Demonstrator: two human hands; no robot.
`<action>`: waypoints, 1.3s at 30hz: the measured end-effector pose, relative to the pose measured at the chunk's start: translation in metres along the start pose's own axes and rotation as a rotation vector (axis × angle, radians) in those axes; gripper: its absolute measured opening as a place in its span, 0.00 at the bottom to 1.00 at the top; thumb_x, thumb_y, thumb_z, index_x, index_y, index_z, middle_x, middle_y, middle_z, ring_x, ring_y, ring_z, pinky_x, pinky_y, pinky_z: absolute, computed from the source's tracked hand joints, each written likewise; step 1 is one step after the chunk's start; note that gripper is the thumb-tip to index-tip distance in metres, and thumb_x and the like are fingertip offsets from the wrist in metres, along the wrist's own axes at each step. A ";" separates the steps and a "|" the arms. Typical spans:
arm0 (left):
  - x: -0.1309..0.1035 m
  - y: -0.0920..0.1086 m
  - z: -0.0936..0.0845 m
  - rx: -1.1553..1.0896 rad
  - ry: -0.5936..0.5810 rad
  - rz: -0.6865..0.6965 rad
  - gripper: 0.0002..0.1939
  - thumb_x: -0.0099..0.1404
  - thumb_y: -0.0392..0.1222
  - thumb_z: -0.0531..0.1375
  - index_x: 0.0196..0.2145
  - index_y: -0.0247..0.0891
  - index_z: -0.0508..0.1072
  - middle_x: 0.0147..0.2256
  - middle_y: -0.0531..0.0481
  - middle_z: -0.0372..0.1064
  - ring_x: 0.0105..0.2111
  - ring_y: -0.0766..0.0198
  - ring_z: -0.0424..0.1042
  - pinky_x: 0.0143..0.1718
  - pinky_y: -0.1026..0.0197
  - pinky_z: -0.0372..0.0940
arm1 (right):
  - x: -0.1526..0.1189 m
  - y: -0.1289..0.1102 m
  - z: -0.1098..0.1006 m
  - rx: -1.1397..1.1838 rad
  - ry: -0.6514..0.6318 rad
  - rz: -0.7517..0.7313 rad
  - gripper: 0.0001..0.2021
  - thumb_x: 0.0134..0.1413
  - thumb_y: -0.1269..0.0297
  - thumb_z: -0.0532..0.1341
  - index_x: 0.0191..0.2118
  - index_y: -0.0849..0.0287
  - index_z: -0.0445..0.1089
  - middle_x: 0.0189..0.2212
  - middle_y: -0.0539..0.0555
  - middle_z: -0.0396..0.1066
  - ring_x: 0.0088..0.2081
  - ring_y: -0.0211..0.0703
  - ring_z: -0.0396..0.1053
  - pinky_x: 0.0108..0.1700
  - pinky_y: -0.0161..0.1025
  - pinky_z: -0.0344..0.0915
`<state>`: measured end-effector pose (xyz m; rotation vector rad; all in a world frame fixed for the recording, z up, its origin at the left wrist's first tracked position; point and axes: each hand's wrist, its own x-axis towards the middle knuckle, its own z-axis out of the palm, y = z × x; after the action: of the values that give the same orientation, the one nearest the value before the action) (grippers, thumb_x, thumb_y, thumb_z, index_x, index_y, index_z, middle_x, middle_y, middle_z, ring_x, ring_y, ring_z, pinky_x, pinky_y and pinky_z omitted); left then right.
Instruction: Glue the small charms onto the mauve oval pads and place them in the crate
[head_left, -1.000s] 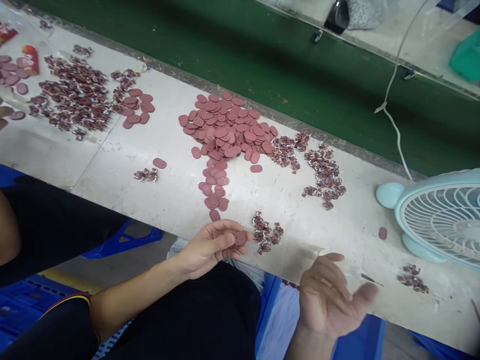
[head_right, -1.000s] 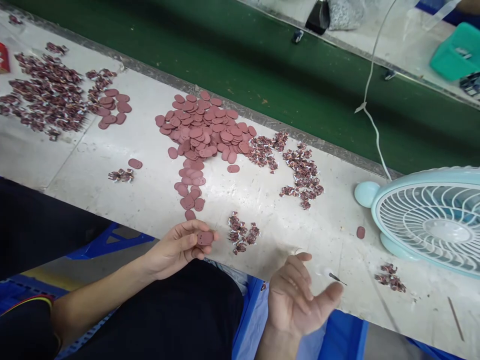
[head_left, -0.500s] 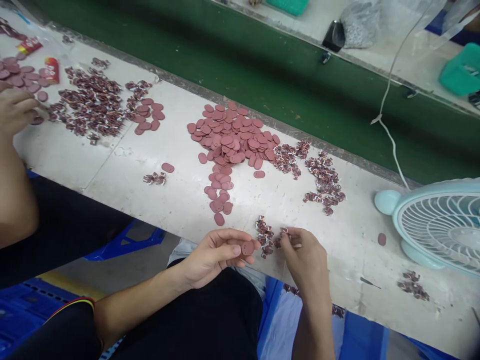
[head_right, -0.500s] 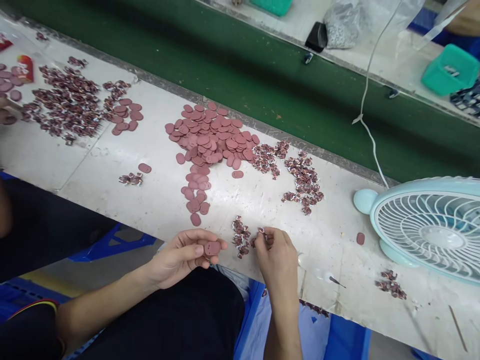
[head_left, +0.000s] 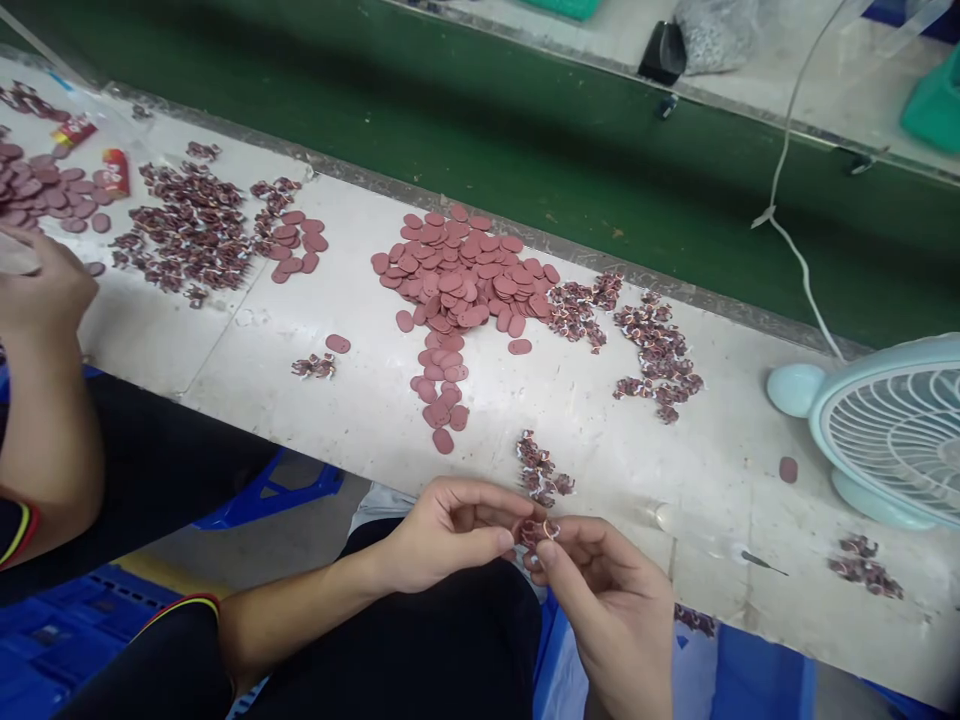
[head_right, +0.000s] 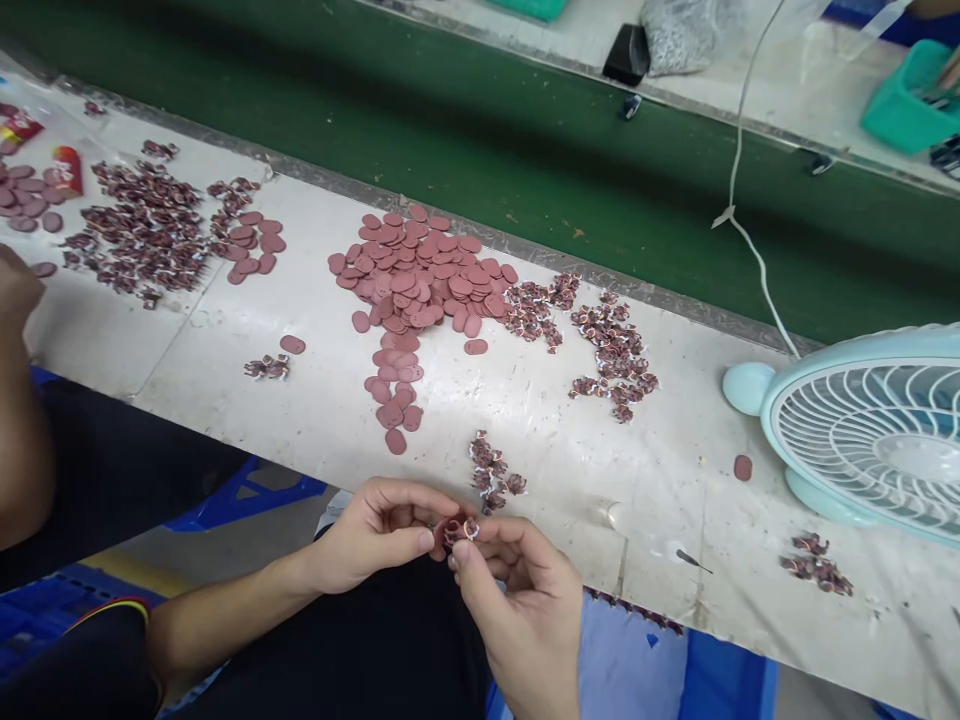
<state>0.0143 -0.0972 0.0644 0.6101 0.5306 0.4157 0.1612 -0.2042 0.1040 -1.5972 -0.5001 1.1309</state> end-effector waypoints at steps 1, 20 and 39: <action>0.000 0.001 0.001 0.002 -0.003 -0.003 0.12 0.63 0.35 0.71 0.45 0.40 0.85 0.43 0.44 0.84 0.40 0.60 0.83 0.42 0.62 0.76 | 0.001 0.000 -0.001 0.003 -0.006 0.002 0.05 0.55 0.62 0.73 0.36 0.54 0.79 0.30 0.52 0.80 0.28 0.37 0.77 0.32 0.30 0.75; -0.002 -0.009 0.003 0.019 0.084 -0.058 0.07 0.61 0.41 0.73 0.31 0.35 0.82 0.42 0.42 0.84 0.41 0.56 0.82 0.47 0.54 0.74 | 0.003 0.001 -0.004 -0.084 0.015 0.012 0.08 0.54 0.59 0.73 0.37 0.55 0.79 0.31 0.54 0.80 0.30 0.40 0.77 0.34 0.34 0.77; -0.010 -0.011 -0.006 0.333 0.193 0.095 0.11 0.62 0.41 0.72 0.44 0.40 0.84 0.56 0.40 0.77 0.42 0.57 0.81 0.41 0.58 0.76 | -0.010 0.034 -0.020 0.118 0.167 0.001 0.10 0.50 0.61 0.75 0.38 0.54 0.80 0.29 0.52 0.80 0.27 0.41 0.77 0.29 0.35 0.77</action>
<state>0.0050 -0.1075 0.0567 0.9241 0.7657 0.4825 0.1664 -0.2341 0.0769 -1.5726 -0.3173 0.9991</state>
